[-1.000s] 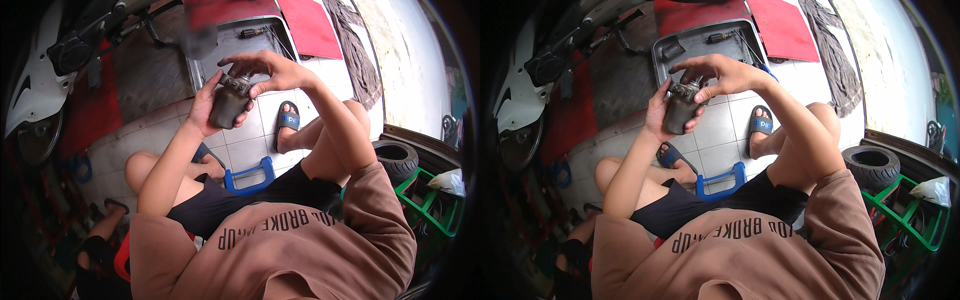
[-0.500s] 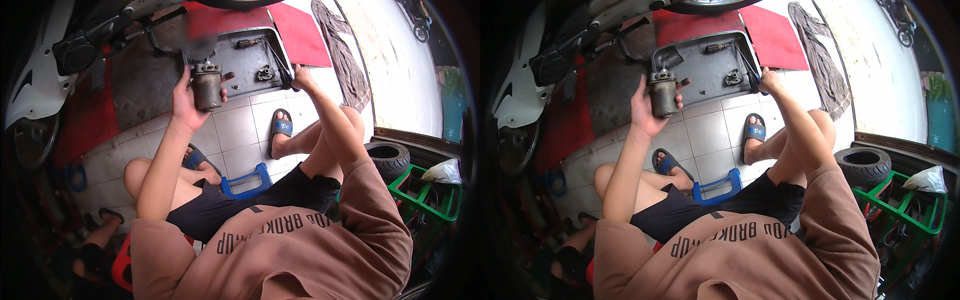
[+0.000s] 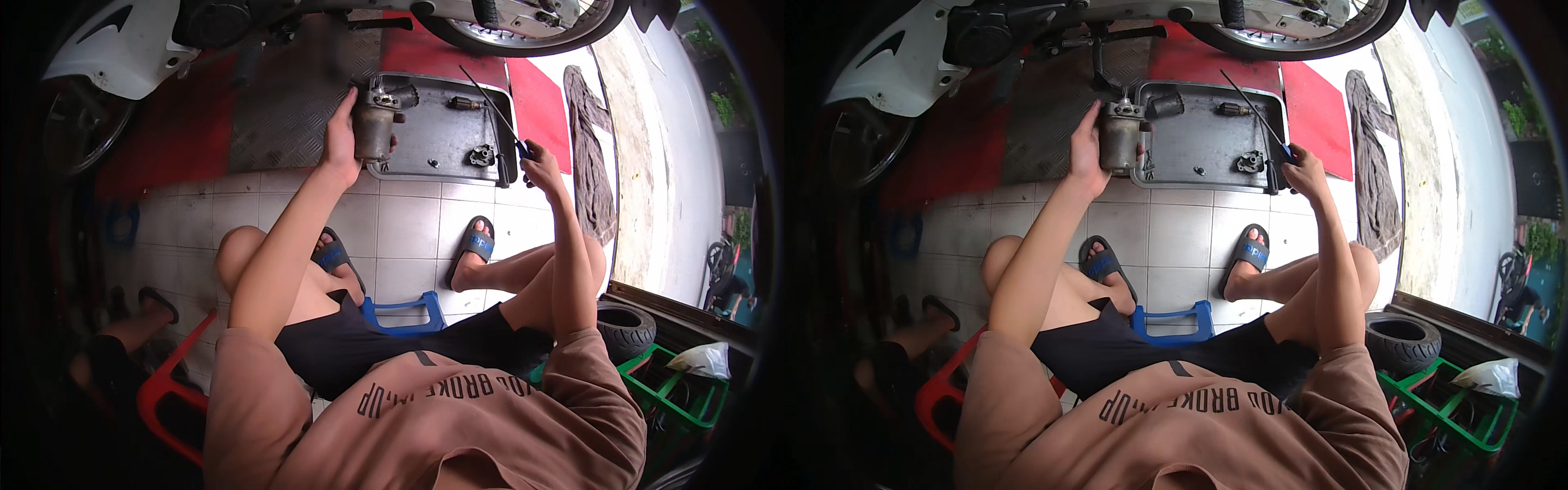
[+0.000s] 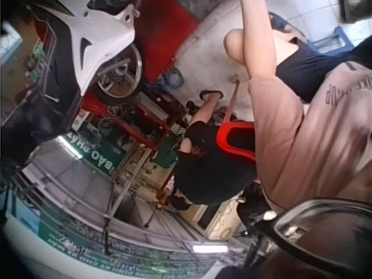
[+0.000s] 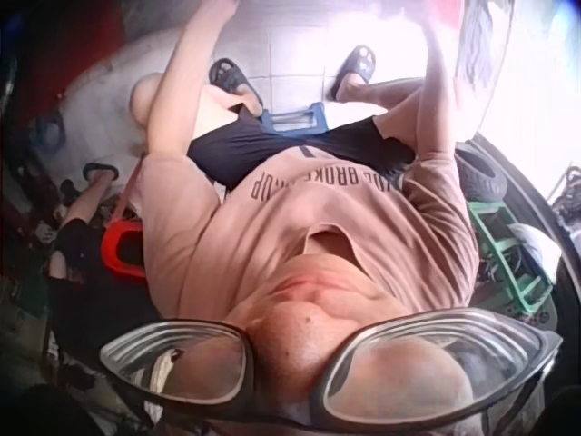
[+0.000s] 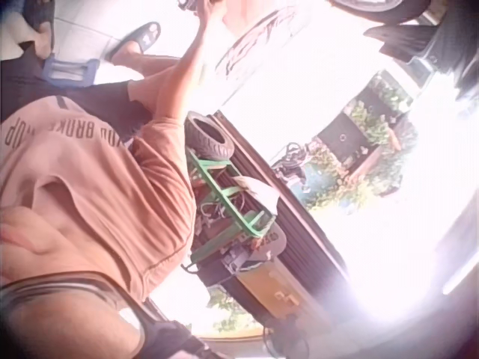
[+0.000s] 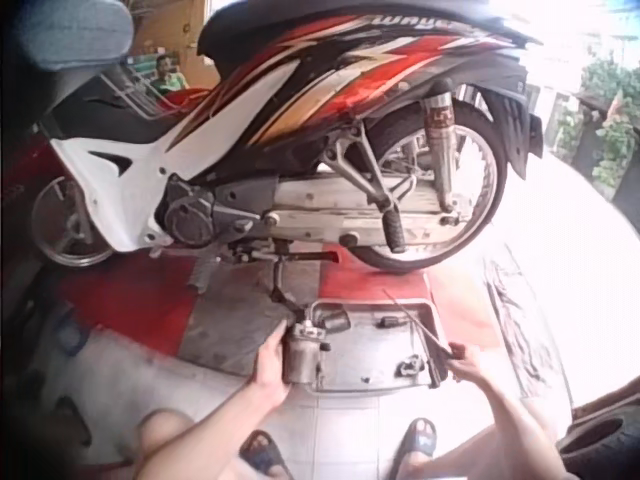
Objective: The person uses a screwdriver to pry open a starter motor, removes internal components, and places them in a metal tray.
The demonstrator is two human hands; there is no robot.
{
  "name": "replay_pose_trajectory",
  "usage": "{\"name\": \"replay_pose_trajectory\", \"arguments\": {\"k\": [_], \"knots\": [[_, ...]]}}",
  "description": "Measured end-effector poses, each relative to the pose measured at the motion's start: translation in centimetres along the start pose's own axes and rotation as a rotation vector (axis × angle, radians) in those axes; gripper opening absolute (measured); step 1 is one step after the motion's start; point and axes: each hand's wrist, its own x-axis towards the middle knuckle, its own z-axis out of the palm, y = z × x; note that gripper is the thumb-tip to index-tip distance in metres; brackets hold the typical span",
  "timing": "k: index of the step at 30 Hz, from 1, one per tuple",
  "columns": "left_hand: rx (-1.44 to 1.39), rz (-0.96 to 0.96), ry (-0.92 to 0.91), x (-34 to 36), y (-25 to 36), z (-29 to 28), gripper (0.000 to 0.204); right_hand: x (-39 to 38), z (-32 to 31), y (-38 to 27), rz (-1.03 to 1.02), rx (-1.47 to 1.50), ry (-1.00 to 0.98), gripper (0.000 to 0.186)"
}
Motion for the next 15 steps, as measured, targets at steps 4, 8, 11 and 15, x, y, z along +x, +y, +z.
{"name": "replay_pose_trajectory", "arguments": {"k": [4, 8, 11, 15], "knots": [[0.081, 0.052, 0.178, 1.4, 0.9, -2.4, 0.053, -5.2, 0.2, -3.9, -0.277, 0.168, -0.155, 0.028], [0.102, 0.067, 0.272, 2.1, 1.0, -4.0, 0.048, -7.5, 2.2, -6.5, -0.381, 0.165, -0.216, 0.031], [0.144, 0.069, 0.292, 2.2, 0.7, -4.4, 0.047, -7.3, 3.9, -6.5, -0.470, 0.141, -0.139, 0.033], [0.183, 0.076, 0.315, 2.3, 0.3, -3.7, 0.044, -6.2, 4.4, -6.2, -0.576, 0.028, -0.082, 0.034]]}}
